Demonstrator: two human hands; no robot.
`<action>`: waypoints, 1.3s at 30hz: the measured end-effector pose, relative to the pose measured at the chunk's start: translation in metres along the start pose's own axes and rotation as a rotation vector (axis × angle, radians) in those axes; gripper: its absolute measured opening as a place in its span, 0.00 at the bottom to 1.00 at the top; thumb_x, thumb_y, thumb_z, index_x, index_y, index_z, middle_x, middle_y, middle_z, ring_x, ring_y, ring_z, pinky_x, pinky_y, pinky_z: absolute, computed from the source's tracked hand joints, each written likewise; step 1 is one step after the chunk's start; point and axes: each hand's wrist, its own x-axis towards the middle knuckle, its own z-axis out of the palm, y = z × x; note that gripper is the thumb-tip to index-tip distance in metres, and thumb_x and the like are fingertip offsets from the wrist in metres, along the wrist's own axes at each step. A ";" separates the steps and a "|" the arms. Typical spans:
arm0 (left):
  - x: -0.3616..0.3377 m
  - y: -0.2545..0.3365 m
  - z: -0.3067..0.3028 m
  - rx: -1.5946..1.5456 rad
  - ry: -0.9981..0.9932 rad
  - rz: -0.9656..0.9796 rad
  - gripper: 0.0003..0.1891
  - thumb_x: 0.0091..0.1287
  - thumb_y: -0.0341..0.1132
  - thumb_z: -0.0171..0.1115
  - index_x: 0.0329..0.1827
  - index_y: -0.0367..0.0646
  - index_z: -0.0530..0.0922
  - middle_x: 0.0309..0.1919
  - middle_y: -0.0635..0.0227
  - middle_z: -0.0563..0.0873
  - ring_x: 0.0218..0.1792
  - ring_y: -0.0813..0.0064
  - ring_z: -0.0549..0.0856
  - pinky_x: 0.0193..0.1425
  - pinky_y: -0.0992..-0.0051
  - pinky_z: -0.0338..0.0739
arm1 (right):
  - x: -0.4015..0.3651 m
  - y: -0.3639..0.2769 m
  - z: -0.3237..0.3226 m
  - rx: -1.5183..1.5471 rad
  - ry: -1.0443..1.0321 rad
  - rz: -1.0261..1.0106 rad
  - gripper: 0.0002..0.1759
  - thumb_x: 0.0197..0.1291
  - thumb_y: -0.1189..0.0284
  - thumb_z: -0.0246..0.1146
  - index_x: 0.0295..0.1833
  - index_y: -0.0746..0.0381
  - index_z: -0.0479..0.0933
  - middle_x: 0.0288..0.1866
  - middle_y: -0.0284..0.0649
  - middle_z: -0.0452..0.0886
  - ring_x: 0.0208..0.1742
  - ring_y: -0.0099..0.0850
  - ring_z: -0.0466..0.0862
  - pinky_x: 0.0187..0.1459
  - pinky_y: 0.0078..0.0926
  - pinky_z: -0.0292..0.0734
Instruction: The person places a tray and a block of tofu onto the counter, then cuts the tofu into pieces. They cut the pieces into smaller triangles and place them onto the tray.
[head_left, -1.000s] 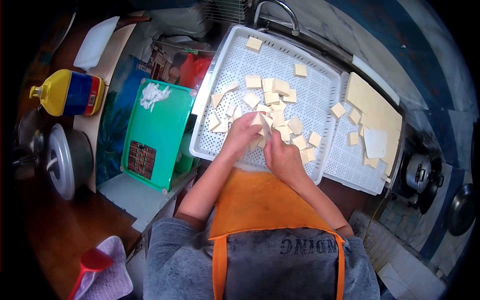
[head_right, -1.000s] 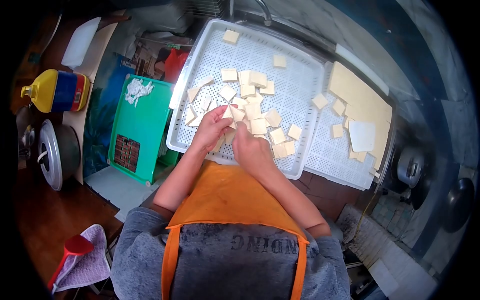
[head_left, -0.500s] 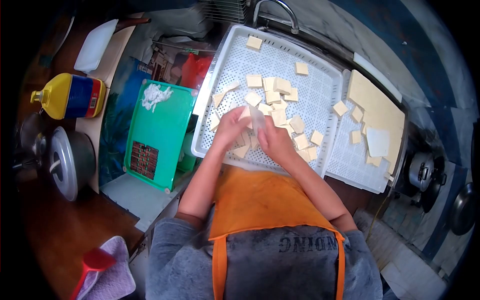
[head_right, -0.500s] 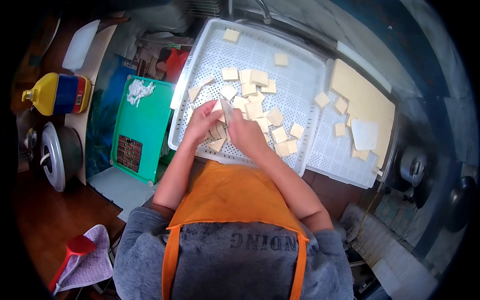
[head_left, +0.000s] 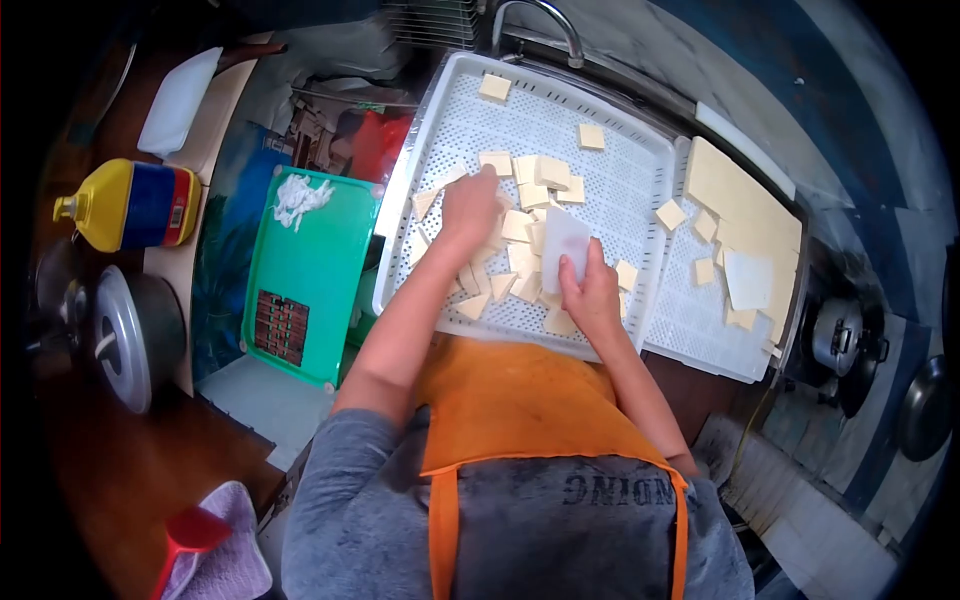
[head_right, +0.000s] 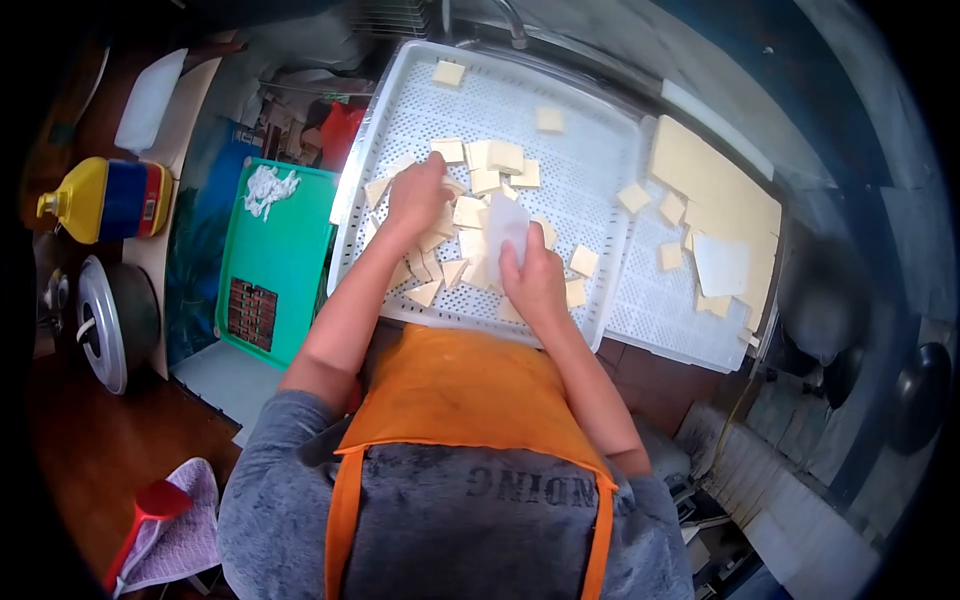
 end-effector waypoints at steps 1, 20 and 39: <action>-0.002 -0.002 -0.003 -0.108 -0.011 -0.052 0.17 0.58 0.33 0.72 0.49 0.41 0.79 0.47 0.59 0.83 0.43 0.62 0.83 0.47 0.65 0.78 | 0.001 -0.003 -0.002 -0.013 0.015 -0.019 0.14 0.64 0.73 0.60 0.52 0.66 0.67 0.22 0.56 0.79 0.23 0.56 0.81 0.25 0.48 0.75; -0.050 0.059 -0.006 -1.624 -0.153 -0.327 0.21 0.70 0.20 0.52 0.66 0.38 0.69 0.61 0.60 0.82 0.47 0.83 0.83 0.41 0.86 0.76 | 0.006 -0.055 -0.004 -0.282 0.032 -0.282 0.13 0.63 0.77 0.59 0.51 0.67 0.67 0.18 0.52 0.77 0.20 0.53 0.80 0.22 0.47 0.74; 0.010 0.069 0.084 -0.872 -0.165 0.118 0.20 0.68 0.24 0.58 0.64 0.37 0.75 0.50 0.63 0.85 0.45 0.69 0.85 0.52 0.73 0.80 | 0.031 0.040 -0.024 -0.316 0.160 -0.077 0.13 0.64 0.70 0.58 0.49 0.65 0.66 0.22 0.55 0.80 0.25 0.56 0.82 0.27 0.51 0.78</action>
